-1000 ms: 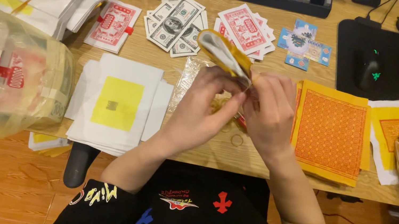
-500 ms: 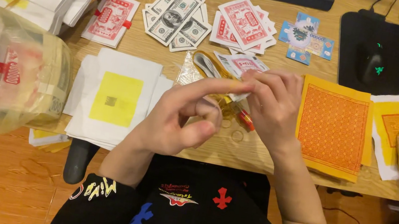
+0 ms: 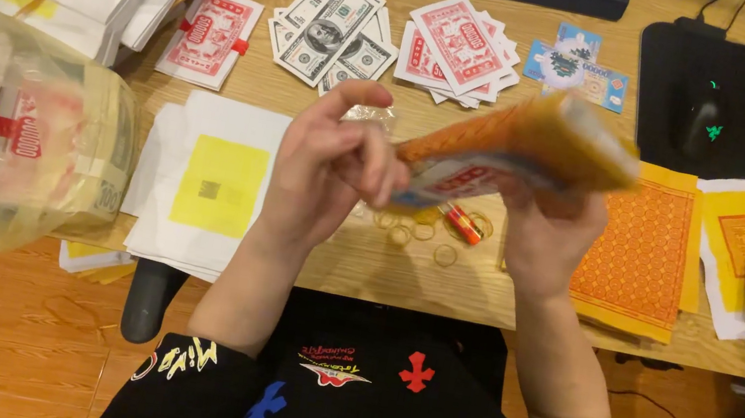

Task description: Bundle stacks of ritual paper money using rubber bands.

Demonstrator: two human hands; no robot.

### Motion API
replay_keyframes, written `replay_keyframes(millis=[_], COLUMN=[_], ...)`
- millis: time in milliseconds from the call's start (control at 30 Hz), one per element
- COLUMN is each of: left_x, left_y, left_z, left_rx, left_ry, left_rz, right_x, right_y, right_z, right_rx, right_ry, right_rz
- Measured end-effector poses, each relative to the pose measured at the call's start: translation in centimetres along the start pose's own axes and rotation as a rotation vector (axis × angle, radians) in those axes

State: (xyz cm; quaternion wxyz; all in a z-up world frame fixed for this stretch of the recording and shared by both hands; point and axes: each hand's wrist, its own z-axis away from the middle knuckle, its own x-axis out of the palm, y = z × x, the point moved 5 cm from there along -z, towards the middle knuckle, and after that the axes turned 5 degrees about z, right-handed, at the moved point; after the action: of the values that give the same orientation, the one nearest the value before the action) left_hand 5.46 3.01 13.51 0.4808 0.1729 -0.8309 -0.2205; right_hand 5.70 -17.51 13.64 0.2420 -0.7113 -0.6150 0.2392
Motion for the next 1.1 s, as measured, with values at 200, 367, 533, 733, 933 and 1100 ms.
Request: replay_keyframes(millis=[200,367,533,733,933,1100], left_x=[1.2,1.2,0.5,1.6,0.3,0.2], left_y=[1.1,-3.2,-0.9,-2.1,-1.9,-2.6], left_z=[-1.6,-2.7,-2.9,-2.6,-2.5,-2.3], left_rx=[0.106,-0.003,0.117,0.073,0.098,0.08], left_ry=[0.179,0.021,0.209,0.151,0.176,0.177], left_rz=[-0.999,-0.755,-0.684,-0.694,-0.725,-0.709], right_x=[-0.4,1.0,1.0,0.7,1.6,1.2], right_y=[0.9,1.1,2.3,2.5,1.0,0.9], right_z=[-1.1,-0.9,0.9,-0.6,-0.6,-1.1], right_rx=[0.486,0.467,0.56,0.519,0.539,0.538], right_ry=[0.041,0.031,-0.042,-0.155,-0.327,-0.278], right_rz=[-0.008,-0.055,-0.029,0.043,0.029,0.058])
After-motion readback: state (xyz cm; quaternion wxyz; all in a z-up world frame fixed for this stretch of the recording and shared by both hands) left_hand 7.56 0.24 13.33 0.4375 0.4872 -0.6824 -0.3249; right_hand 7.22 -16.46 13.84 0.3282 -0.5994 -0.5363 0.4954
